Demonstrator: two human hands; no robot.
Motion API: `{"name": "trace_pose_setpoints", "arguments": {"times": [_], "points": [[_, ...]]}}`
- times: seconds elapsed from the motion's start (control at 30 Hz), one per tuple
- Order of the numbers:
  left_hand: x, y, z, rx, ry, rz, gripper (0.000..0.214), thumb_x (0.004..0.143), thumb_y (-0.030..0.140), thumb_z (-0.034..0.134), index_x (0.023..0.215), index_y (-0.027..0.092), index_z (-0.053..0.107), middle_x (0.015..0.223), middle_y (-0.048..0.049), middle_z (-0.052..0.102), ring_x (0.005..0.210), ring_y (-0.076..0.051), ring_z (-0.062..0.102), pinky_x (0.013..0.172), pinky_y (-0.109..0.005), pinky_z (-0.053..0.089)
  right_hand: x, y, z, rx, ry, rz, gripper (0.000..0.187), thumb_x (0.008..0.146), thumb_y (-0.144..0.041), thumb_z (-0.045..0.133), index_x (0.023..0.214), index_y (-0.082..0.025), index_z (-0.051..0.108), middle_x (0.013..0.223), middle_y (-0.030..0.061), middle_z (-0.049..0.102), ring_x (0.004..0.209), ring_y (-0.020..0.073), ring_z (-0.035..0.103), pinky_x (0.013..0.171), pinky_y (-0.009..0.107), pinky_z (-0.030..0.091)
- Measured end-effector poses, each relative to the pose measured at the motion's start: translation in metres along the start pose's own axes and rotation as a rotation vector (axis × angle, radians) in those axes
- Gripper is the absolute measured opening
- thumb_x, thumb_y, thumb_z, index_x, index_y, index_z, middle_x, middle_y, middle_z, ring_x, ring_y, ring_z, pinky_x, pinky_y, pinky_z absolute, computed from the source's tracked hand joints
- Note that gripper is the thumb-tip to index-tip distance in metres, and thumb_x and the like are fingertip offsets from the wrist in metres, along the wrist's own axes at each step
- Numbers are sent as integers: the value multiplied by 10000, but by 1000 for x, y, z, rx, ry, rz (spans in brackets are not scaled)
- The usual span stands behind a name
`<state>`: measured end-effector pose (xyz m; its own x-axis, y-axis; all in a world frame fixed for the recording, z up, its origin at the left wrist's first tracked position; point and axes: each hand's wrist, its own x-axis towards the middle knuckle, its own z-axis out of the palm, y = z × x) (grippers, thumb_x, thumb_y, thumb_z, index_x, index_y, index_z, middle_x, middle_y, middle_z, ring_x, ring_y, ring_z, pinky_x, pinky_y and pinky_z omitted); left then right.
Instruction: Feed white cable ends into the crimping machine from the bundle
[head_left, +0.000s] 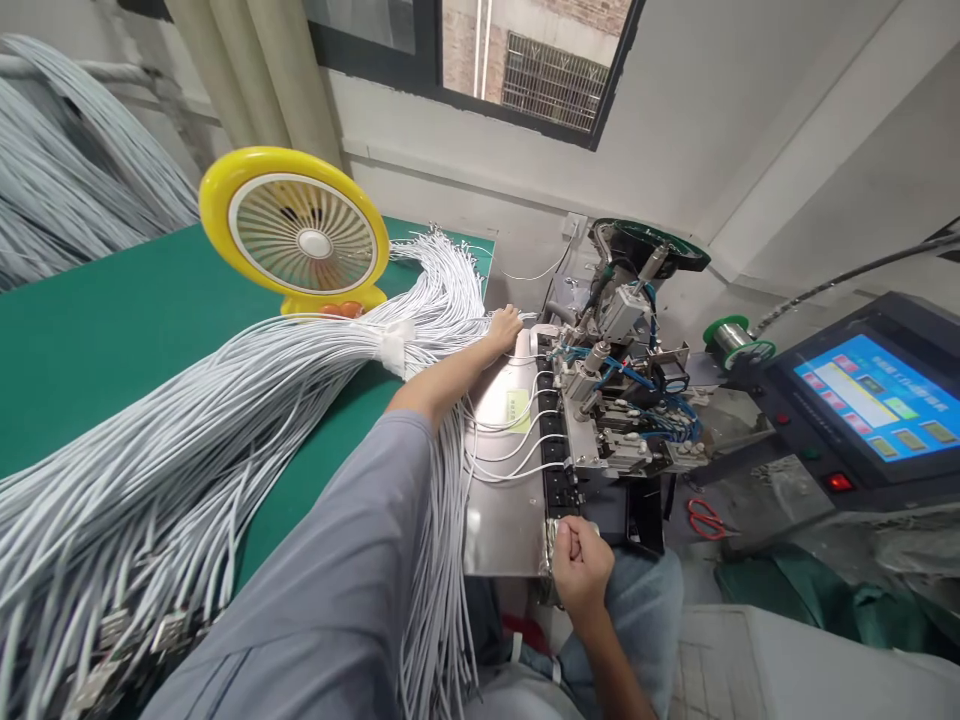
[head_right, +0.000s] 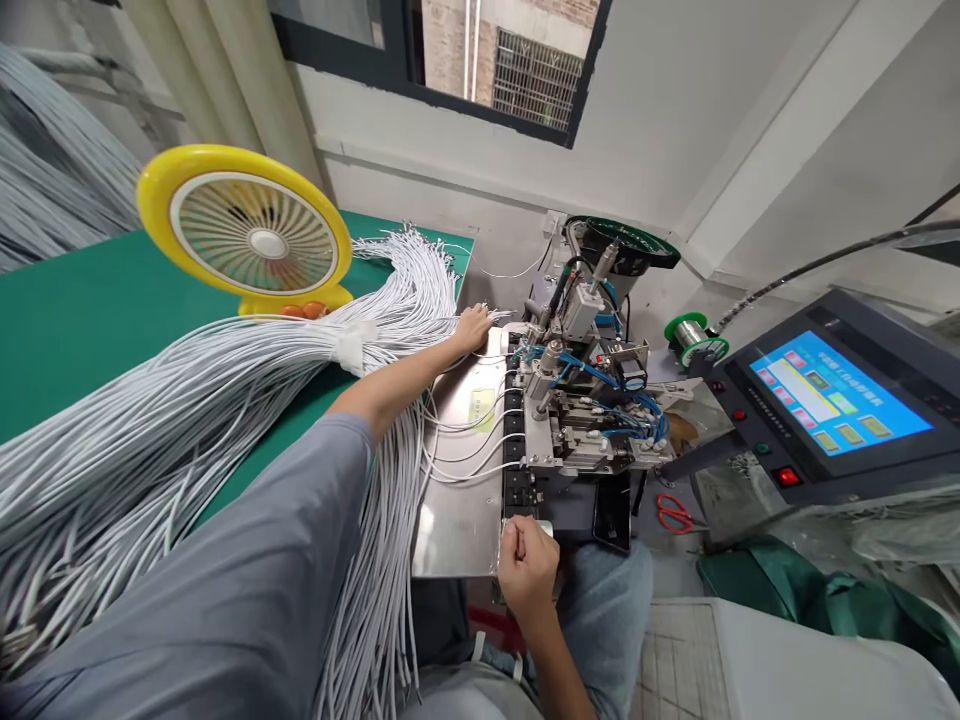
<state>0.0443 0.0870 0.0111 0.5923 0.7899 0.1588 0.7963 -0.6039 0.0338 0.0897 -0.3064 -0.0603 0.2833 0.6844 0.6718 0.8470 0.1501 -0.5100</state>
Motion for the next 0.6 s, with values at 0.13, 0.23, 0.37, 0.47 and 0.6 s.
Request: {"name": "trace_pose_setpoints", "arguments": {"times": [0.13, 0.23, 0.37, 0.47, 0.6], "points": [[11, -12, -13, 63, -28, 17, 346, 890, 336, 538, 1180, 146, 526, 1205, -94, 536, 1065, -215, 547, 896, -440, 479, 2, -1, 0, 1, -11, 3, 214, 858, -151, 465, 651, -165, 519, 491, -69, 333, 420, 73, 326, 449, 220, 266], [17, -16, -18, 99, -96, 23, 339, 893, 336, 535, 1173, 146, 529, 1188, -92, 545, 1044, -207, 556, 882, -428, 488, 4, -2, 0, 19, -7, 3, 219, 862, -148, 453, 652, -169, 509, 492, -70, 334, 421, 74, 330, 452, 222, 266], [22, -19, -19, 137, -214, 47, 330, 894, 336, 533, 1166, 148, 533, 1176, -89, 551, 1025, -199, 564, 870, -414, 495, 5, -4, 0, 43, -25, 7, 219, 865, -149, 449, 654, -174, 503, 493, -68, 341, 425, 78, 330, 462, 230, 267], [28, -24, -23, 169, -281, 28, 332, 893, 335, 536, 1164, 144, 533, 1166, -88, 555, 1015, -197, 569, 862, -410, 499, 4, -3, 1, 43, -30, 14, 217, 870, -150, 442, 664, -174, 508, 505, -57, 377, 436, 82, 352, 475, 237, 272], [35, -28, -27, 184, -290, -11, 338, 892, 340, 536, 1168, 145, 531, 1164, -89, 555, 1011, -197, 570, 856, -408, 501, 1, -2, 5, 26, -27, -5, 209, 870, -143, 426, 681, -176, 508, 525, -40, 428, 461, 91, 398, 500, 240, 292]]}}
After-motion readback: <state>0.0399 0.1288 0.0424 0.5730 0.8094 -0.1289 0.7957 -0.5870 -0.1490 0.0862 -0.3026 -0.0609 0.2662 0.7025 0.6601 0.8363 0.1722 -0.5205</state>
